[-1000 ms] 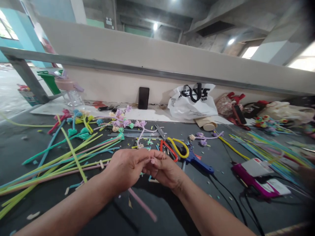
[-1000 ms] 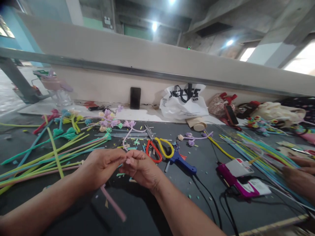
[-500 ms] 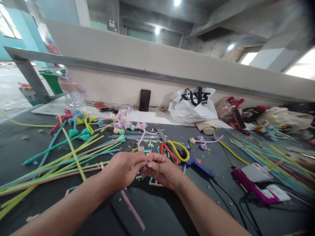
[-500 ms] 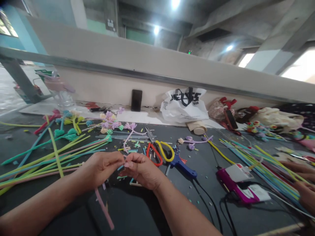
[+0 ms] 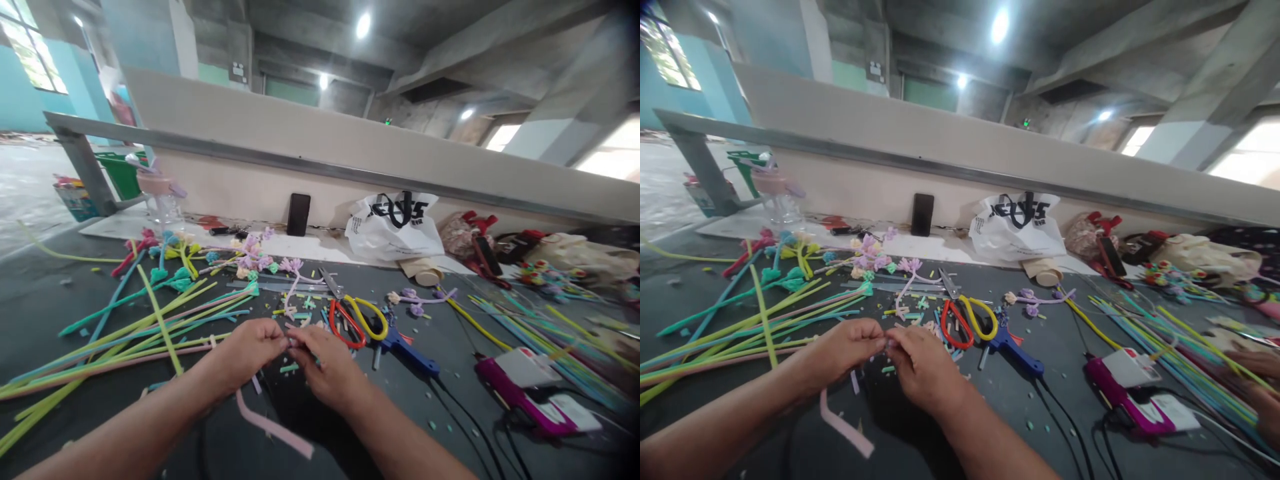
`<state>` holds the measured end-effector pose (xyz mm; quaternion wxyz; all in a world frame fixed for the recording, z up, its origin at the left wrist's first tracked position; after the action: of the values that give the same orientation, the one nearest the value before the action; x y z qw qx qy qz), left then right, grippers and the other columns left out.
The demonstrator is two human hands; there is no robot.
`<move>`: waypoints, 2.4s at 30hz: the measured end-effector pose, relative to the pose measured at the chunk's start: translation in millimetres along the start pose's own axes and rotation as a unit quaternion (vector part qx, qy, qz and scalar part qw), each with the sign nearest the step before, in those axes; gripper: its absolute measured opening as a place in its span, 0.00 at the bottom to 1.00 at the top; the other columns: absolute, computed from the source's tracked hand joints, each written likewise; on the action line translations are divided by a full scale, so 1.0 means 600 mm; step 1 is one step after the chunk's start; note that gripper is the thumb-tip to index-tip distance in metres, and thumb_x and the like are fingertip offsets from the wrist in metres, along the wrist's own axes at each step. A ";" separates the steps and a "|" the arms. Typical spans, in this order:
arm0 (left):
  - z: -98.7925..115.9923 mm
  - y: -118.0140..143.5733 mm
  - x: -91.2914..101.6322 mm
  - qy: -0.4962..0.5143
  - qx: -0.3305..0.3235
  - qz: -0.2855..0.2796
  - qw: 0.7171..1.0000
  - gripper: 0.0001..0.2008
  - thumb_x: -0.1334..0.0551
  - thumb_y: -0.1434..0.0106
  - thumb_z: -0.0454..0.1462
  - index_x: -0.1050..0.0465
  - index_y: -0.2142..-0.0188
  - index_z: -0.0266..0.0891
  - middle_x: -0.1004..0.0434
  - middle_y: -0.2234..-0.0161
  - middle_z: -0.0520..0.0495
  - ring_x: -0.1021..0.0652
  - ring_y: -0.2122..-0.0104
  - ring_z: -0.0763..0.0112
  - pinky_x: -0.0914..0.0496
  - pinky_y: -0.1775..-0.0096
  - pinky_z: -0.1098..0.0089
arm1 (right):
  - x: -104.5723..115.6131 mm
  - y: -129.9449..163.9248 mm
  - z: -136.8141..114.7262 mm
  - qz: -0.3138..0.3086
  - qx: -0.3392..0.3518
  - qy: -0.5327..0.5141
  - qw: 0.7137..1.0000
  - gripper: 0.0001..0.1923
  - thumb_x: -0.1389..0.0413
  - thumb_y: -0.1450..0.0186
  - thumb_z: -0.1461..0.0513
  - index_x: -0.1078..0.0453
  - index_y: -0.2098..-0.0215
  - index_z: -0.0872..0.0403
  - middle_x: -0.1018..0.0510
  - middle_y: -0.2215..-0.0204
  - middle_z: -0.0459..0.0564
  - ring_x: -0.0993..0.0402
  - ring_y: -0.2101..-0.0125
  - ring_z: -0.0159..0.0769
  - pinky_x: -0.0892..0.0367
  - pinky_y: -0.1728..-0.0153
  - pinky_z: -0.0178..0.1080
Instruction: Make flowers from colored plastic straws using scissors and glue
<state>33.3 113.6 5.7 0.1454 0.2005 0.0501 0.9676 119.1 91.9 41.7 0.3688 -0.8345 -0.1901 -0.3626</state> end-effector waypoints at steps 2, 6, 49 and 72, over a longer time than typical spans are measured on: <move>-0.015 0.001 -0.009 0.005 0.015 -0.009 1.000 0.12 0.46 0.47 0.42 0.44 0.81 0.39 0.48 0.86 0.60 0.45 0.85 0.80 0.51 0.82 0.77 | -0.013 0.002 -0.006 -0.032 0.004 0.053 0.998 0.11 0.56 0.34 0.63 0.35 0.57 0.55 0.25 0.66 0.54 0.33 0.65 0.37 0.39 0.63 0.39; -0.054 0.012 -0.036 0.030 0.087 -0.070 0.993 0.12 0.48 0.46 0.45 0.44 0.79 0.41 0.49 0.87 0.62 0.47 0.88 0.81 0.54 0.85 0.77 | -0.037 0.010 -0.020 -0.112 0.022 0.160 0.981 0.11 0.58 0.34 0.64 0.35 0.65 0.56 0.26 0.72 0.51 0.34 0.70 0.36 0.41 0.66 0.38; -0.064 0.004 -0.064 0.097 0.034 -0.089 0.991 0.14 0.45 0.45 0.46 0.41 0.78 0.39 0.51 0.86 0.61 0.49 0.85 0.81 0.54 0.81 0.76 | -0.035 0.011 0.031 -0.195 -0.106 -0.121 0.967 0.19 0.56 0.35 0.55 0.31 0.74 0.57 0.31 0.80 0.44 0.35 0.77 0.27 0.43 0.74 0.28; -0.039 0.023 -0.084 0.065 0.051 -0.191 0.978 0.11 0.48 0.47 0.43 0.41 0.79 0.39 0.48 0.82 0.58 0.45 0.79 0.77 0.50 0.77 0.74 | -0.028 0.020 0.008 -0.241 0.018 -0.038 0.970 0.13 0.52 0.37 0.61 0.35 0.78 0.55 0.31 0.82 0.42 0.37 0.77 0.27 0.46 0.59 0.36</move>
<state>64.9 84.4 -32.3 0.3133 0.1311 0.1459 0.9292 117.4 86.9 21.0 0.2782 -0.7704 -0.4061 -0.4052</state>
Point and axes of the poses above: each hand's wrist, its own y-axis away from the middle knuckle, its own x-axis out of the back of the hand, z = x × y, the point moved 10 cm from there along -y, towards the middle knuckle
